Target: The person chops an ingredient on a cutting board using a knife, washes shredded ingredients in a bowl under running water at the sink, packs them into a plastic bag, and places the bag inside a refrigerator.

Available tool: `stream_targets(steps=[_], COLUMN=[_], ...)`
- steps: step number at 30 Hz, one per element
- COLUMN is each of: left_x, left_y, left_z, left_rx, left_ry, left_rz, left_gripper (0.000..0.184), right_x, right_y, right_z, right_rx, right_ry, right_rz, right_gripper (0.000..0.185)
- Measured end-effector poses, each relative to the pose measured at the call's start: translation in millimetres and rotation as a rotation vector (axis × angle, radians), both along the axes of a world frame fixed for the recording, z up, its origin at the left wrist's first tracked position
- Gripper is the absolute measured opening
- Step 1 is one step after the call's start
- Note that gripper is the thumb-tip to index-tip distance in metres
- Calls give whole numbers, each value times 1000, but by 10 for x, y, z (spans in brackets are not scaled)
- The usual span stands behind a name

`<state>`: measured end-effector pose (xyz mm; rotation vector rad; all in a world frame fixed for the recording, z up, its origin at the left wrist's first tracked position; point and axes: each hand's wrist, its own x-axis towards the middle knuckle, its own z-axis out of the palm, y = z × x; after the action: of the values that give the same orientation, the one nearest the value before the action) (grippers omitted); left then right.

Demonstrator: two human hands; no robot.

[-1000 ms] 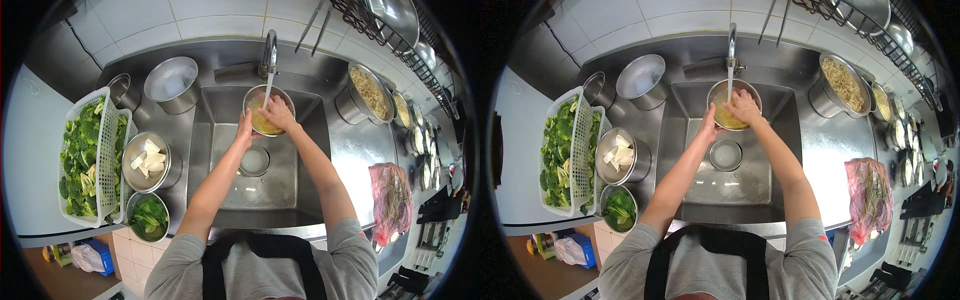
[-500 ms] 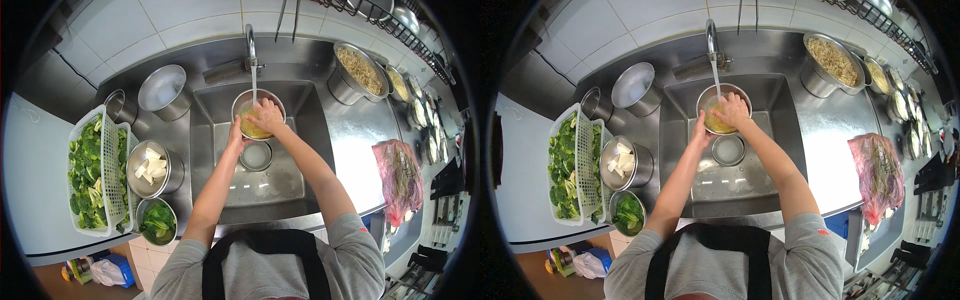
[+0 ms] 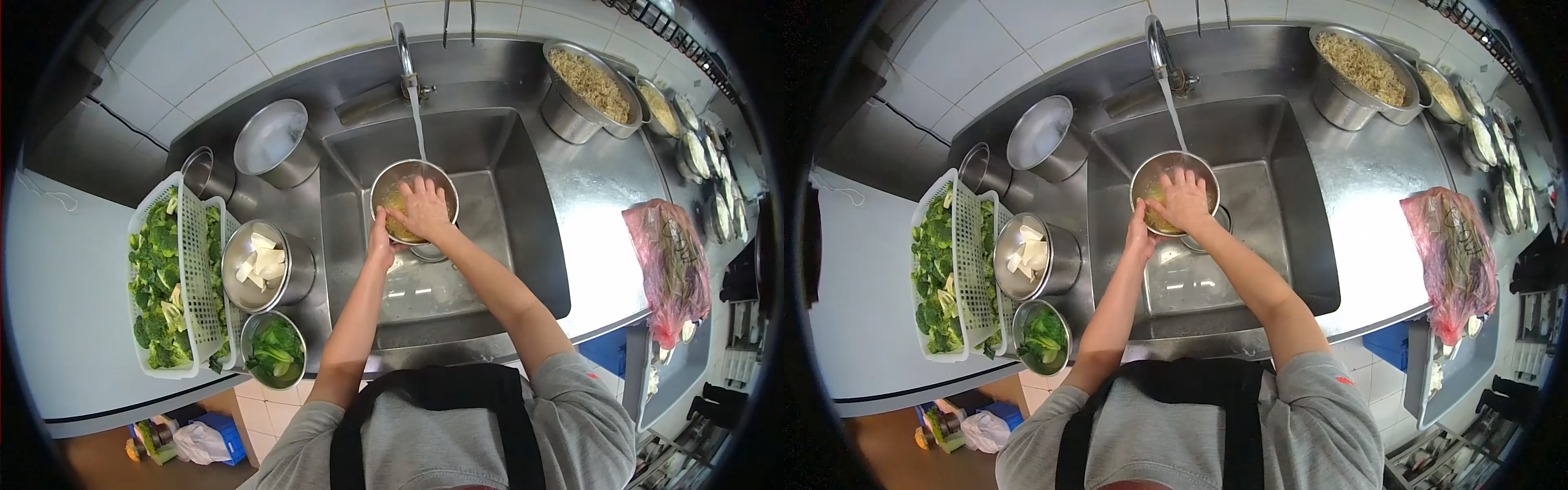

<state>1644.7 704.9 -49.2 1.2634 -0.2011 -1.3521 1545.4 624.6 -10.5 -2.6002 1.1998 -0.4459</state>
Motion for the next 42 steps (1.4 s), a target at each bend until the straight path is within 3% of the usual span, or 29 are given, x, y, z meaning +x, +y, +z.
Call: stream_targets(steps=[1,2,4,11,21,24,29,31,33,34,35,38,39,40,42], left_x=[6,6,-1,-6,75,-1,-357,-451,-650,-696,-747,-1057,-1127,-1184,-1255], left_y=[29,53,105,235,104,-38,-334,-482,-535,-587,-625,-579,-564,-548,-549], left_z=[-3,12,50,283,349,510,885,900,1171,1196,1220,1593,1662,1714,1759], left_rx=[7,1,-2,44,156,131,101,-35,32,-93,-225,-209,-205,-244,-323], left_ry=[-3,-23,-46,-88,-248,-414,-588,-871,-1000,-1213,-1423,-1548,-1548,-1656,-1801], left_rz=[-2,-4,-9,27,-91,-285,-411,-529,-601,-639,-673,-793,-795,-824,-858], left_gripper=[59,59,59,60,66,67,60,57,56,55,55,53,53,54,55], right_x=[-3,-8,-2,64,83,21,-82,-104,-122,-127,-123,-87,-86,-88,-82], right_y=[32,16,-54,124,276,272,141,46,-62,-124,-192,-377,-410,-430,-502], right_z=[20,46,121,35,-191,-244,-219,-220,-234,-240,-274,-375,-401,-434,-461], right_rx=[-162,-156,57,315,480,462,430,395,306,306,295,254,252,267,244], right_ry=[-64,-66,-63,-43,-234,-413,-716,-798,-1069,-1073,-815,-32,62,55,-270], right_rz=[8,5,5,-57,-213,-293,-527,-591,-707,-713,-759,-829,-848,-887,-1021], right_gripper=[61,61,63,65,62,58,54,53,48,48,48,49,50,51,53])
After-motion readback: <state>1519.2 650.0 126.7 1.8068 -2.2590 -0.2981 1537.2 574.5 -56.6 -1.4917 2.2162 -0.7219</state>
